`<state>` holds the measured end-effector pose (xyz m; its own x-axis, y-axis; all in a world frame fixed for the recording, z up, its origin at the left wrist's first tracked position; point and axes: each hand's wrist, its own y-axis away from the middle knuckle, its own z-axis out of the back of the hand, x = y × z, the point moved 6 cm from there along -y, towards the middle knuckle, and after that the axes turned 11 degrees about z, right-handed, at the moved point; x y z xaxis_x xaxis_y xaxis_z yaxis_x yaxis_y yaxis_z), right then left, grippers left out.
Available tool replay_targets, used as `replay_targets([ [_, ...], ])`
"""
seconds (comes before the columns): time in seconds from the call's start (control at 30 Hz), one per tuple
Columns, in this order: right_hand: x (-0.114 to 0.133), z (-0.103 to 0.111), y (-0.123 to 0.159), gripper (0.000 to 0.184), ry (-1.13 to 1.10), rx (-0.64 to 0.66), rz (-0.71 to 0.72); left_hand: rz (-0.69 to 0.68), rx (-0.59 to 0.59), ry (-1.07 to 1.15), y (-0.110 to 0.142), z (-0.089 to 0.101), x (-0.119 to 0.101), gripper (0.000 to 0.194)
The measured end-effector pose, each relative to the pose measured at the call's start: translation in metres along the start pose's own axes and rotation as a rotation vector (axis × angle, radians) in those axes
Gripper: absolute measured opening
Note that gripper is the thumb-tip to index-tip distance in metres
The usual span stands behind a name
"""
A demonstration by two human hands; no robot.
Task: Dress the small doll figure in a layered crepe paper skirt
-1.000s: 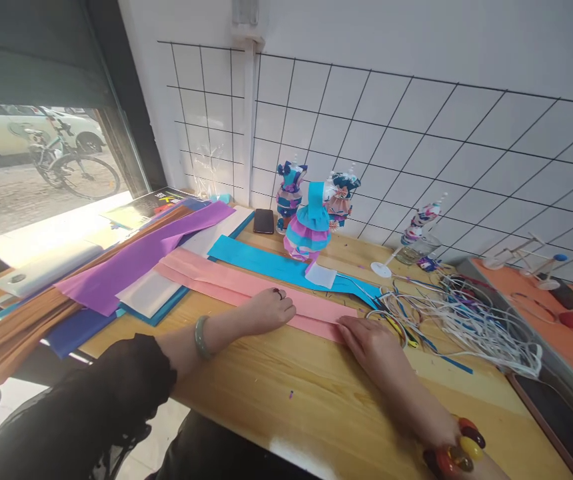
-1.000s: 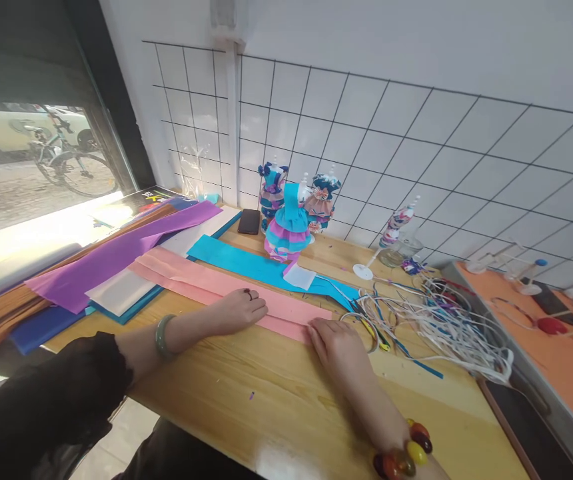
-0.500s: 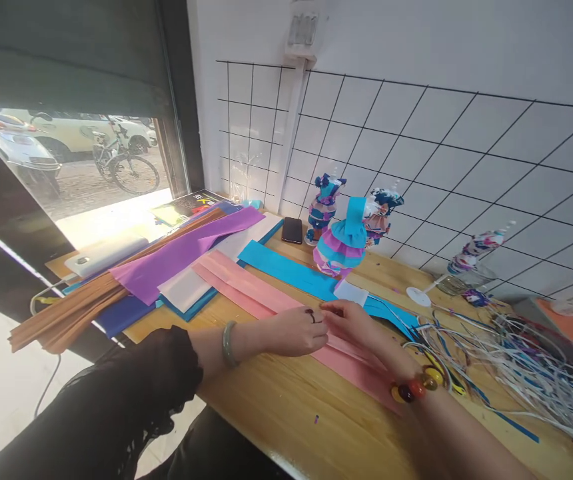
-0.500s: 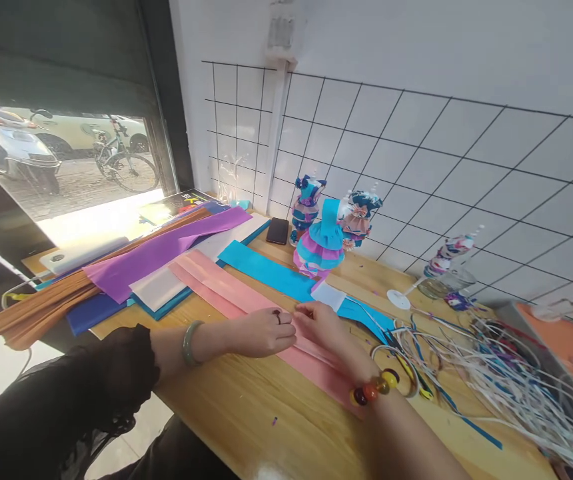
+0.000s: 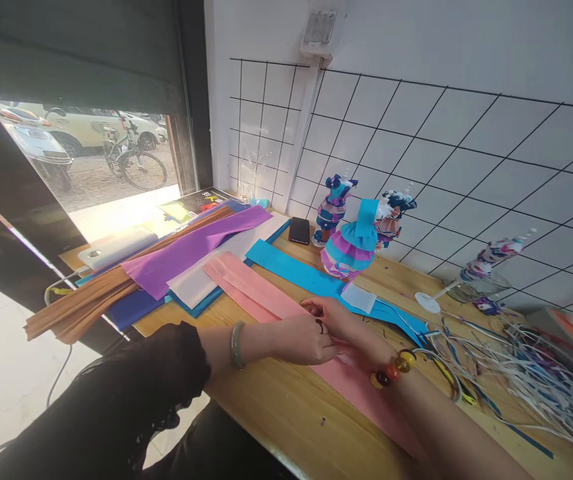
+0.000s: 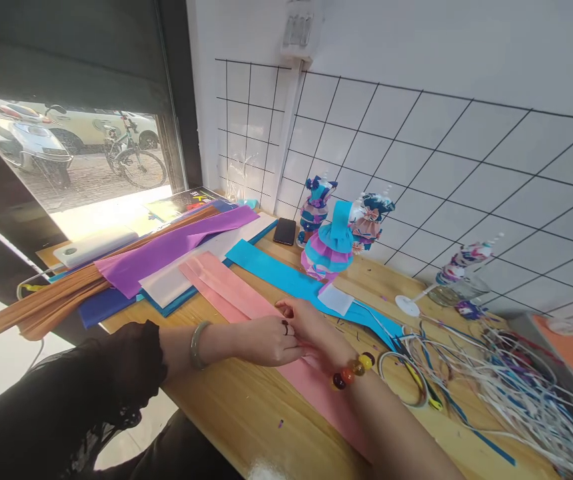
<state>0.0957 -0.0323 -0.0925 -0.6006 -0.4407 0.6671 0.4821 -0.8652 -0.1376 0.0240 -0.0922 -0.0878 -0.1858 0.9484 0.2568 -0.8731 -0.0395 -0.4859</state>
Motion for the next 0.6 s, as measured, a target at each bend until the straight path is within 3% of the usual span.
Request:
replay_targets([
  [0.13,0.003,0.004,0.003,0.016,-0.038,0.039,0.024,0.022,0.006,-0.001,-0.002,0.002,0.001,0.018],
  [0.37,0.001,0.038,0.021,0.029,0.006,-0.176,0.01,0.063,-0.07,0.06,-0.008,0.019,0.017,0.019],
  [0.47,-0.002,0.049,0.027,0.032,0.027,-0.243,-0.009,0.271,-0.095,0.105,-0.005,0.016,0.039,0.021],
  [0.6,-0.004,0.053,0.027,0.035,0.057,-0.315,-0.02,0.647,-0.103,0.146,0.004,0.008,0.073,0.015],
])
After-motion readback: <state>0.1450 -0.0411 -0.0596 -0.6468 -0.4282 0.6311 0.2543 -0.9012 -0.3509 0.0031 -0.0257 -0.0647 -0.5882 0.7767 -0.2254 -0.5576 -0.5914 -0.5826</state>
